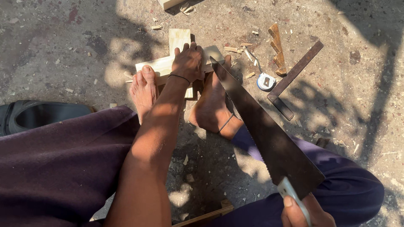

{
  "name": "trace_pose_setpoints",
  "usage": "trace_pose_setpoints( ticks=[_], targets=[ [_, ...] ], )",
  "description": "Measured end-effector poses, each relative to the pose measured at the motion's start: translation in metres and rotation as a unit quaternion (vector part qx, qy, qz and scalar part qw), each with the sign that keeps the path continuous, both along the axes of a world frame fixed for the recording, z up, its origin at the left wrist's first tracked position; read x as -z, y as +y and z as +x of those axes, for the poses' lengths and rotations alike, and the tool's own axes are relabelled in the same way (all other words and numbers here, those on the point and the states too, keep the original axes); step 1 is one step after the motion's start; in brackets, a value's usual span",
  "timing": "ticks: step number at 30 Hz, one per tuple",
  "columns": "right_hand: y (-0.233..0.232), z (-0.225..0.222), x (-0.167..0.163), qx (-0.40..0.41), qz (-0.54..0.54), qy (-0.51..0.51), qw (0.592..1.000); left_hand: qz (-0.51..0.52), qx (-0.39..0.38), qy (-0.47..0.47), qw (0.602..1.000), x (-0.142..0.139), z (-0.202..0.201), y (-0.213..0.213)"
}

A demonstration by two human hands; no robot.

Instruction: The person sits on the ground and uses a hand saw to cut a rectangular wooden plank held between their feet. They mark the wood with a pencil, use a chisel to carve a groove, and then continue sawing along the marked line.

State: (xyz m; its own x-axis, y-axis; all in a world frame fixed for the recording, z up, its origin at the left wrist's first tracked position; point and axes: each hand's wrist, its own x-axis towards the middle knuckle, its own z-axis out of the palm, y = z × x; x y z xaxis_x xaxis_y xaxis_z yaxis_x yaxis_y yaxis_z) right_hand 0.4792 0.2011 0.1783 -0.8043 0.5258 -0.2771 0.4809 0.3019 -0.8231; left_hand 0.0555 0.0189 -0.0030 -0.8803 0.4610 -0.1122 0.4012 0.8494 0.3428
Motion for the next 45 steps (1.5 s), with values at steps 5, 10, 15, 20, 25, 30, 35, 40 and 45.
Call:
trace_pose_setpoints(
  ticks=[5,10,15,20,25,30,35,40,45],
  targets=[
    [-0.036,-0.113,-0.015,-0.093,-0.028,-0.075,0.992,0.001,-0.002,-0.01,1.0,0.023,-0.009,0.001],
    [-0.044,-0.137,-0.016,-0.137,-0.026,-0.055,0.989,0.061,-0.003,0.183,0.981,0.035,-0.003,0.002],
    [0.002,-0.045,-0.001,-0.022,-0.04,-0.205,0.978,0.052,-0.034,0.011,0.998,0.03,0.001,0.007],
    [-0.022,-0.062,-0.024,-0.008,-0.06,-0.131,0.989,0.025,-0.012,0.058,0.998,0.031,0.002,0.008],
    [-0.065,-0.165,-0.04,-0.153,-0.037,0.015,0.987,0.038,-0.024,0.051,0.998,0.02,0.001,0.005],
    [-0.015,-0.083,0.011,-0.044,-0.074,-0.133,0.987,-0.001,-0.029,-0.005,1.0,0.002,0.006,0.005],
    [0.016,-0.007,0.018,-0.015,-0.055,-0.122,0.991,-0.006,-0.032,-0.022,0.999,0.017,0.004,0.004],
    [-0.044,-0.121,-0.028,-0.093,-0.054,-0.079,0.991,0.072,-0.047,0.022,0.996,0.042,-0.006,0.009],
    [-0.04,-0.14,-0.003,-0.151,-0.077,0.005,0.986,0.03,-0.054,0.021,0.998,0.04,0.0,0.008]
  ],
)
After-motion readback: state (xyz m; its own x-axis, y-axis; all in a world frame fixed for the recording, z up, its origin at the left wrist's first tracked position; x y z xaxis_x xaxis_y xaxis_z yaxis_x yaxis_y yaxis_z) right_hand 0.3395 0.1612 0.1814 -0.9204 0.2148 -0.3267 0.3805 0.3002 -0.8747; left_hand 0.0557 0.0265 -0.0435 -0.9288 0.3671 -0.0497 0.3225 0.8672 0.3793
